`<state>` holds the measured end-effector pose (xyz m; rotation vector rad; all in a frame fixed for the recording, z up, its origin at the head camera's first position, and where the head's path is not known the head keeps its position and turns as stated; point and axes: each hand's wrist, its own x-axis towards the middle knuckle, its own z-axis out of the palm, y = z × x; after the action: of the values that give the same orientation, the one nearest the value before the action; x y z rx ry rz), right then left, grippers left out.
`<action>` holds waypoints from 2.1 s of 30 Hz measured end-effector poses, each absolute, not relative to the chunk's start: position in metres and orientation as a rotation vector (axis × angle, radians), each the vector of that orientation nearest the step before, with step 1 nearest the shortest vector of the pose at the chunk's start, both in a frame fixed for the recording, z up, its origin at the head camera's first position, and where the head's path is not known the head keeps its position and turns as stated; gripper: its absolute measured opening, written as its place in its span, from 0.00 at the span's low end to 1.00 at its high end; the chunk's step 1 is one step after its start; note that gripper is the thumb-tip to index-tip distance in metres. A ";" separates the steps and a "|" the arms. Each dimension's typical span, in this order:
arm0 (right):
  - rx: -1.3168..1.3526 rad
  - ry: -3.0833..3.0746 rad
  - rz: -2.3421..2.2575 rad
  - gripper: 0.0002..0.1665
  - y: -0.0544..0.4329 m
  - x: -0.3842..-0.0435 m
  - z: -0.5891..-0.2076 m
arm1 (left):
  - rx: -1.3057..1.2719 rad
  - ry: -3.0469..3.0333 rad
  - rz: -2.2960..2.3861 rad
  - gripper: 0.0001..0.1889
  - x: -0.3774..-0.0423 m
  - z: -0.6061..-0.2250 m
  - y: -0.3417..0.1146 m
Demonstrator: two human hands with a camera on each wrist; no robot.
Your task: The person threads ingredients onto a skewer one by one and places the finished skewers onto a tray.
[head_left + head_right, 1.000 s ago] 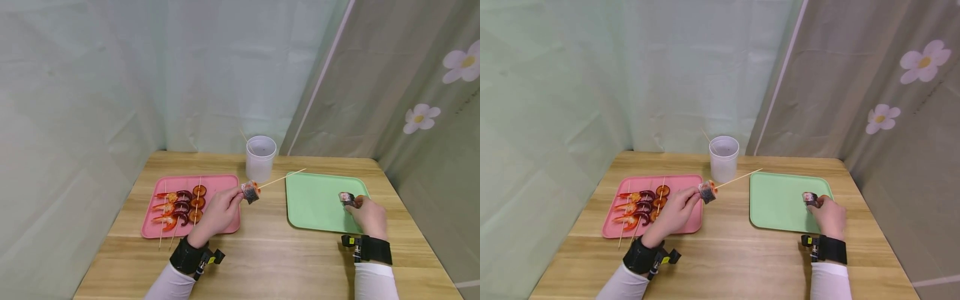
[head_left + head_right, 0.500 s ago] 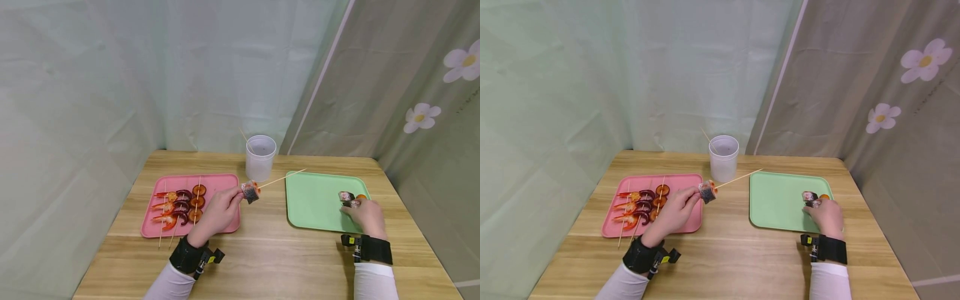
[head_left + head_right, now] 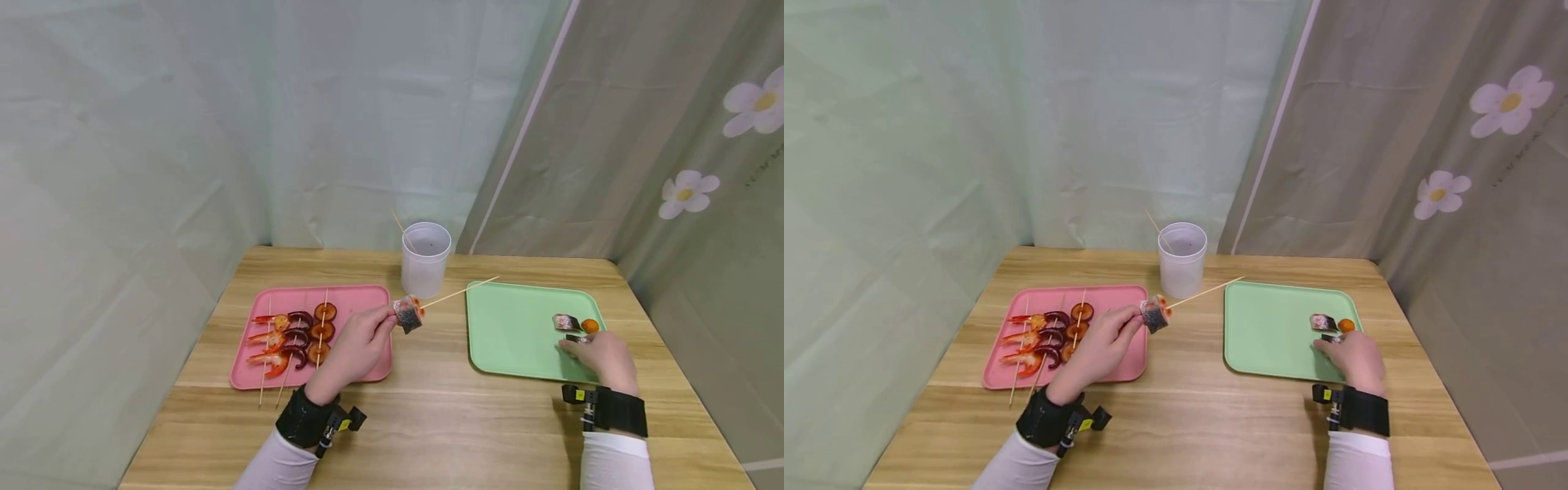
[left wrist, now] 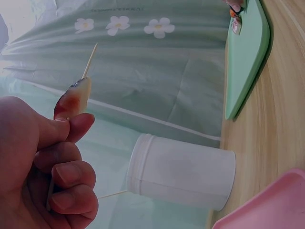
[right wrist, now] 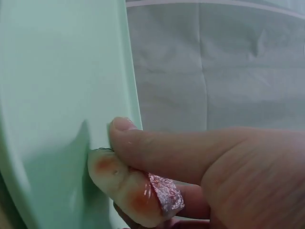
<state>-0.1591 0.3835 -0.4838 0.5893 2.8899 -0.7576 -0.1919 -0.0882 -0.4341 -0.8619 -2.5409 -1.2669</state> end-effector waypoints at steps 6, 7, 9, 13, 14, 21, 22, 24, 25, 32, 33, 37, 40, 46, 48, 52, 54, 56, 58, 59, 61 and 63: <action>0.498 2.902 -0.792 0.30 0.385 -0.160 -0.483 | -0.850 -2.546 -1.265 0.08 -0.192 -0.435 -0.089; 0.477 2.906 -0.799 0.29 0.385 -0.161 -0.483 | -0.848 -2.546 -1.266 0.08 -0.192 -0.436 -0.089; 0.431 2.916 -0.827 0.29 0.385 -0.163 -0.482 | -0.849 -2.544 -1.266 0.08 -0.192 -0.435 -0.090; 0.389 2.909 -0.950 0.33 0.383 -0.165 -0.476 | -0.858 -2.537 -1.266 0.08 -0.191 -0.434 -0.089; 0.386 2.892 -1.010 0.35 0.381 -0.165 -0.474 | -0.861 -2.535 -1.266 0.08 -0.191 -0.434 -0.089; 0.219 2.579 -1.713 0.38 0.365 -0.167 -0.461 | -0.882 -2.540 -1.240 0.08 -0.189 -0.432 -0.087; 0.164 2.511 -1.836 0.35 0.361 -0.167 -0.459 | -0.890 -2.542 -1.235 0.08 -0.189 -0.432 -0.086; 0.055 2.352 -2.072 0.31 0.352 -0.168 -0.456 | -0.904 -2.552 -1.220 0.07 -0.187 -0.432 -0.085; 0.006 2.272 -2.169 0.29 0.347 -0.169 -0.454 | -0.909 -2.559 -1.216 0.07 -0.186 -0.431 -0.084; -0.091 2.042 -2.390 0.24 0.308 -0.167 -0.444 | -0.946 -2.603 -1.177 0.08 -0.182 -0.433 -0.079; -0.103 2.054 -2.380 0.24 0.303 -0.167 -0.443 | -0.953 -2.607 -1.167 0.08 -0.182 -0.433 -0.078; -0.138 2.179 -2.290 0.27 0.288 -0.164 -0.437 | -0.983 -2.624 -1.125 0.08 -0.182 -0.434 -0.076; -0.153 2.243 -2.252 0.27 0.280 -0.161 -0.433 | -1.006 -2.633 -1.105 0.09 -0.182 -0.435 -0.076; -0.201 2.312 -2.199 0.26 0.269 -0.158 -0.426 | -1.009 -2.647 -1.084 0.09 -0.182 -0.435 -0.075; -0.207 2.327 -2.184 0.27 0.267 -0.157 -0.424 | -1.009 -2.646 -1.076 0.09 -0.182 -0.435 -0.075; -0.194 2.349 -2.166 0.28 0.267 -0.156 -0.422 | -1.012 -2.642 -1.073 0.10 -0.183 -0.435 -0.075; -0.182 2.351 -2.165 0.28 0.267 -0.156 -0.421 | -1.012 -2.641 -1.075 0.10 -0.183 -0.435 -0.075; -0.184 2.353 -2.167 0.28 0.267 -0.155 -0.421 | -1.013 -2.640 -1.078 0.10 -0.184 -0.435 -0.075; -0.193 2.356 -2.171 0.28 0.268 -0.155 -0.421 | -1.012 -2.640 -1.080 0.10 -0.184 -0.436 -0.076; -0.197 2.354 -2.176 0.28 0.268 -0.155 -0.422 | -1.011 -2.641 -1.080 0.10 -0.184 -0.436 -0.076; -0.203 2.354 -2.179 0.29 0.268 -0.155 -0.422 | -1.010 -2.643 -1.076 0.10 -0.184 -0.436 -0.076; -0.200 2.356 -2.177 0.29 0.269 -0.154 -0.422 | -1.009 -2.646 -1.074 0.10 -0.183 -0.436 -0.076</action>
<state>-0.1543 0.2686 -0.4219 -0.1997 2.3558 -2.1773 -0.1834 -0.0760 -0.4359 -1.0086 -2.6460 -1.0736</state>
